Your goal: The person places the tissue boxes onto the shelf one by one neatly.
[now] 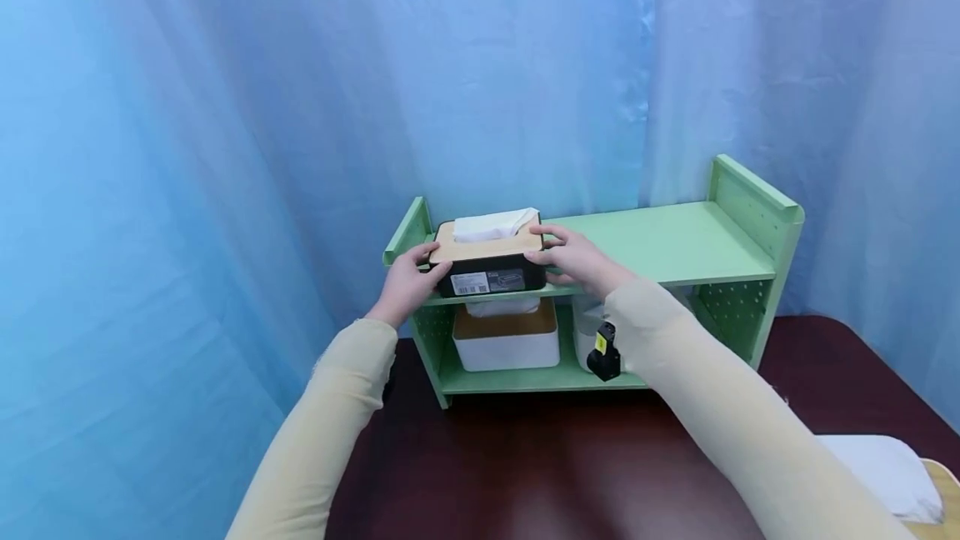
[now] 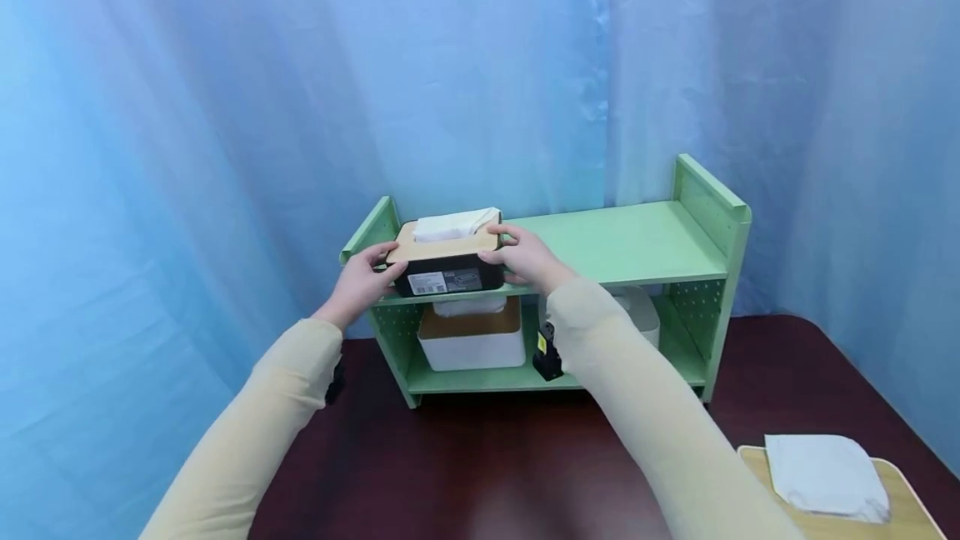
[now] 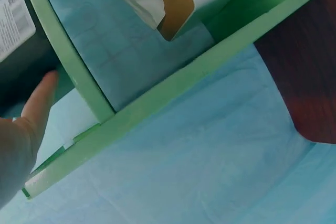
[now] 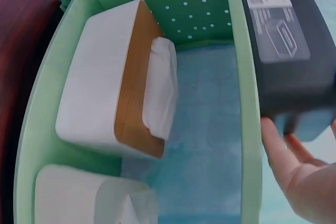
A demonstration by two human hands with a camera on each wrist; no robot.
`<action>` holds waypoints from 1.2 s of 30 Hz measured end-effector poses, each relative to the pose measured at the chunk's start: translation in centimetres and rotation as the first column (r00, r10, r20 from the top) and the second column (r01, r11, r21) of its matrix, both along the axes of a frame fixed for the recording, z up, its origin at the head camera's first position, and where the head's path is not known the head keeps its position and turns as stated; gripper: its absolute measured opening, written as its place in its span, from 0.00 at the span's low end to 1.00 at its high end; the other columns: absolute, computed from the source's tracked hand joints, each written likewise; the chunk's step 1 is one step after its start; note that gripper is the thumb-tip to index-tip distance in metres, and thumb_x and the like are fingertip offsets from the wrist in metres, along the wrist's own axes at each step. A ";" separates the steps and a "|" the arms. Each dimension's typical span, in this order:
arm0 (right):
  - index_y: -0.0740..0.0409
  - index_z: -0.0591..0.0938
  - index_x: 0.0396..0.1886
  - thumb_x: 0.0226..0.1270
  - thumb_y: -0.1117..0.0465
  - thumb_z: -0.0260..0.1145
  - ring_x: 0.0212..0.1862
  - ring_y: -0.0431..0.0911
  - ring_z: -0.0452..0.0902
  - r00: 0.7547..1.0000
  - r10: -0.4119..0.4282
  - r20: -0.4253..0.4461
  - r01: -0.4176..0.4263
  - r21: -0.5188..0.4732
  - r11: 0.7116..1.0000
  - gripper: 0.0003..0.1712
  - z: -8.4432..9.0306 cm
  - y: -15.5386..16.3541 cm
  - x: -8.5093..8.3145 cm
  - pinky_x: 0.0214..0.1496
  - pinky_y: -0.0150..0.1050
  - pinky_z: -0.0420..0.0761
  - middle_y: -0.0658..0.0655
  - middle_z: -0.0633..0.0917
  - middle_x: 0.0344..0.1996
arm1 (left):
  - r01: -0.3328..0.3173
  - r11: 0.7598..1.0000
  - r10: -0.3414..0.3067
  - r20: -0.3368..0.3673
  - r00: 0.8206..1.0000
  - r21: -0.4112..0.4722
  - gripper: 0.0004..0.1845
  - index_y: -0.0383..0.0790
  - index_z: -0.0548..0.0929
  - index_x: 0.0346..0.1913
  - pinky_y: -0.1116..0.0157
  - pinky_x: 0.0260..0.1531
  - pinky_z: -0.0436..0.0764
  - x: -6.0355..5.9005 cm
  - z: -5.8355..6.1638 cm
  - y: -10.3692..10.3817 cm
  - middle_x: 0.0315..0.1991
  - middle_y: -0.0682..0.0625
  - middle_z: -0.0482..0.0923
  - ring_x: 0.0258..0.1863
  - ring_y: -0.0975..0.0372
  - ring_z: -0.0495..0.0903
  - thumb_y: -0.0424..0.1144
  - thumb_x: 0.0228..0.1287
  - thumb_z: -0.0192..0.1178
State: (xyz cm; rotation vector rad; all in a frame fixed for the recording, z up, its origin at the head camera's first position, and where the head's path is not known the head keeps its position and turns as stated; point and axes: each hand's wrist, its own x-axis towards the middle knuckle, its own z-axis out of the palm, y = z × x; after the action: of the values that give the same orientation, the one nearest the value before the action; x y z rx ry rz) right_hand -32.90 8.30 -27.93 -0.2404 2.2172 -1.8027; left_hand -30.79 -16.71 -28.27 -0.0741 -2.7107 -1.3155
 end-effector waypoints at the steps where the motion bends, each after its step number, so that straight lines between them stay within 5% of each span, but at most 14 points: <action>1: 0.47 0.57 0.74 0.69 0.59 0.59 0.69 0.57 0.61 1.000 -0.017 0.004 0.017 -0.009 1.000 0.36 -0.1 -0.3 -0.1 0.67 0.51 0.67 0.62 0.54 0.73 | -0.013 1.000 0.013 -0.014 1.000 -0.017 0.29 0.43 0.65 0.70 0.54 0.54 0.77 -0.1 0.0 0.1 0.66 0.39 0.65 0.62 0.50 0.71 0.44 0.69 0.56; 8: 0.46 0.57 0.74 0.70 0.59 0.59 0.70 0.57 0.60 0.997 -0.073 -0.027 0.071 -0.057 0.996 0.36 0.3 -1.5 -0.8 0.68 0.53 0.64 0.62 0.57 0.72 | -0.117 0.992 0.113 -0.075 0.991 -0.052 0.27 0.42 0.66 0.69 0.54 0.60 0.71 -1.8 0.2 0.6 0.65 0.39 0.68 0.64 0.52 0.68 0.44 0.70 0.55; 14: 0.47 0.55 0.75 0.71 0.58 0.57 0.70 0.57 0.60 0.994 -0.105 -0.031 0.104 -0.048 0.993 0.36 0.1 -1.1 -1.2 0.69 0.52 0.63 0.63 0.57 0.72 | -0.134 0.990 0.131 -0.068 0.989 -0.046 0.27 0.40 0.65 0.70 0.55 0.63 0.68 -2.5 0.0 1.7 0.67 0.40 0.65 0.67 0.52 0.65 0.44 0.71 0.53; 26: 0.44 0.54 0.75 0.72 0.56 0.55 0.71 0.56 0.56 0.987 -0.130 -0.093 0.127 -0.034 0.991 0.36 -0.3 -1.7 -1.4 0.68 0.52 0.65 0.64 0.56 0.72 | -0.153 0.988 0.152 -0.106 0.983 -0.004 0.27 0.38 0.64 0.69 0.55 0.64 0.67 -2.4 0.0 1.7 0.67 0.40 0.66 0.67 0.52 0.65 0.43 0.71 0.53; 36: 0.46 0.47 0.77 0.73 0.53 0.54 0.72 0.57 0.55 0.992 -0.054 -0.116 0.036 -0.150 0.988 0.39 -1.7 -0.1 -0.1 0.72 0.47 0.59 0.68 0.55 0.72 | -0.087 0.981 0.110 -0.126 0.986 0.171 0.28 0.43 0.60 0.71 0.54 0.59 0.73 -1.1 -1.7 1.1 0.67 0.38 0.64 0.63 0.49 0.71 0.37 0.71 0.52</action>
State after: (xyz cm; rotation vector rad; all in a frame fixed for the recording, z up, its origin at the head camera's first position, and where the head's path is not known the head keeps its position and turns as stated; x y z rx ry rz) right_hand -33.05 8.24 -29.62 -0.3393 2.1858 -2.0296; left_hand -31.93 -15.60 -29.93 -0.0116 -2.4508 -1.4442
